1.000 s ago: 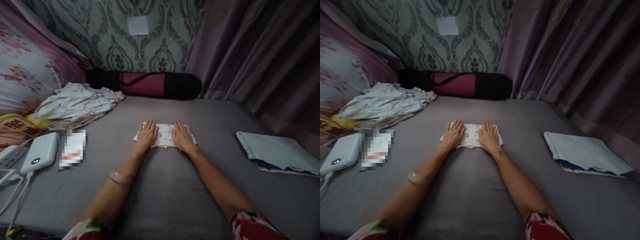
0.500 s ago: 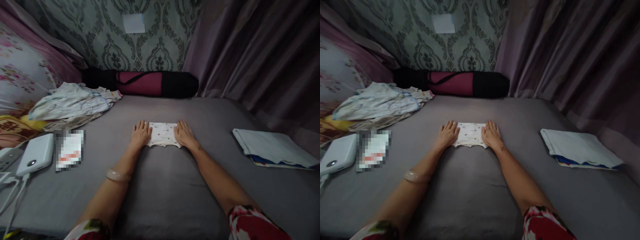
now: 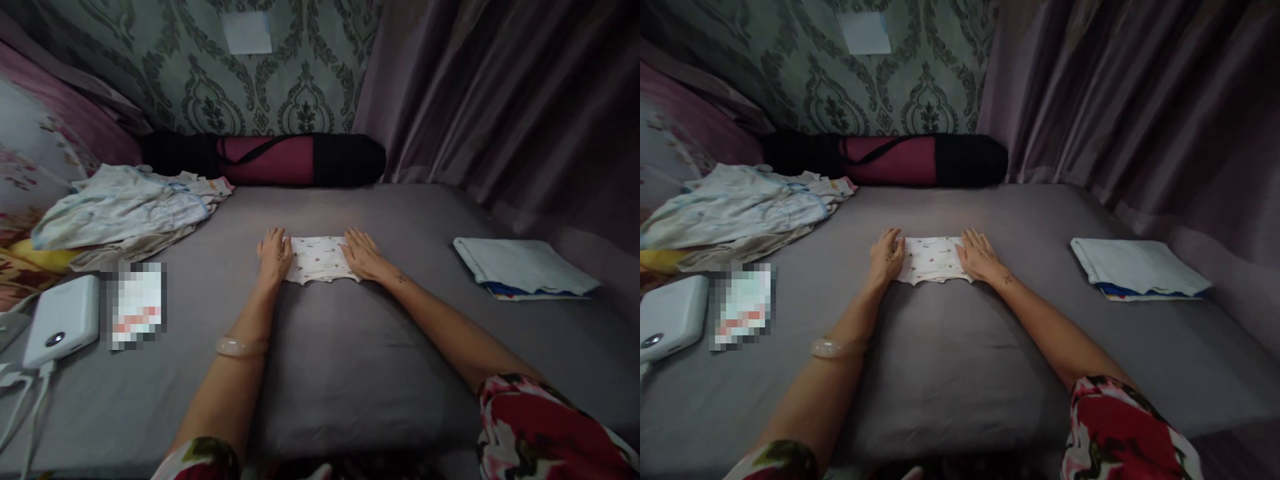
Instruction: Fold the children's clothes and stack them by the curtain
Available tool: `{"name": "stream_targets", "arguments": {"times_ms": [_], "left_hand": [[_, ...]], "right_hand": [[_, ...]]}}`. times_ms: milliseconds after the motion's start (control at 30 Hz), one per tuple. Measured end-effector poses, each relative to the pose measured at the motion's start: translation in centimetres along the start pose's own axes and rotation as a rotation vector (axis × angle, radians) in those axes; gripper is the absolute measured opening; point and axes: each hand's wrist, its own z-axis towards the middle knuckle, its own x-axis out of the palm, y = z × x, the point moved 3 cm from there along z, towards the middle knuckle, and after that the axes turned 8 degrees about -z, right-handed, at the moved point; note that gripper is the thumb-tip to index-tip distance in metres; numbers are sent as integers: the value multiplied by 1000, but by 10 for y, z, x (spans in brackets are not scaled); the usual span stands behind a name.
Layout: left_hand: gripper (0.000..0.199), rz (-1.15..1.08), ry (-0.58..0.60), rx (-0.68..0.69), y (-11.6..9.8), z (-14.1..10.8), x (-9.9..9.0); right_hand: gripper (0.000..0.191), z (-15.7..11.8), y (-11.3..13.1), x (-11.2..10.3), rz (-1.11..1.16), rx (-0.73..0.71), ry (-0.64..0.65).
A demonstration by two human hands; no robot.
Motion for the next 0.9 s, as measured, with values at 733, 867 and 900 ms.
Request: {"name": "stream_targets", "arguments": {"times_ms": [733,867,900], "left_hand": [[37,-345,-119,-101,19,9,2],[37,-364,-128,-150,19,8,1],[37,-370,-127,-156,19,8,0]], "right_hand": [[56,4,49,6,76,-102,16],[56,5,46,3,80,-106,54],[56,6,47,1,79,-105,71]]}}
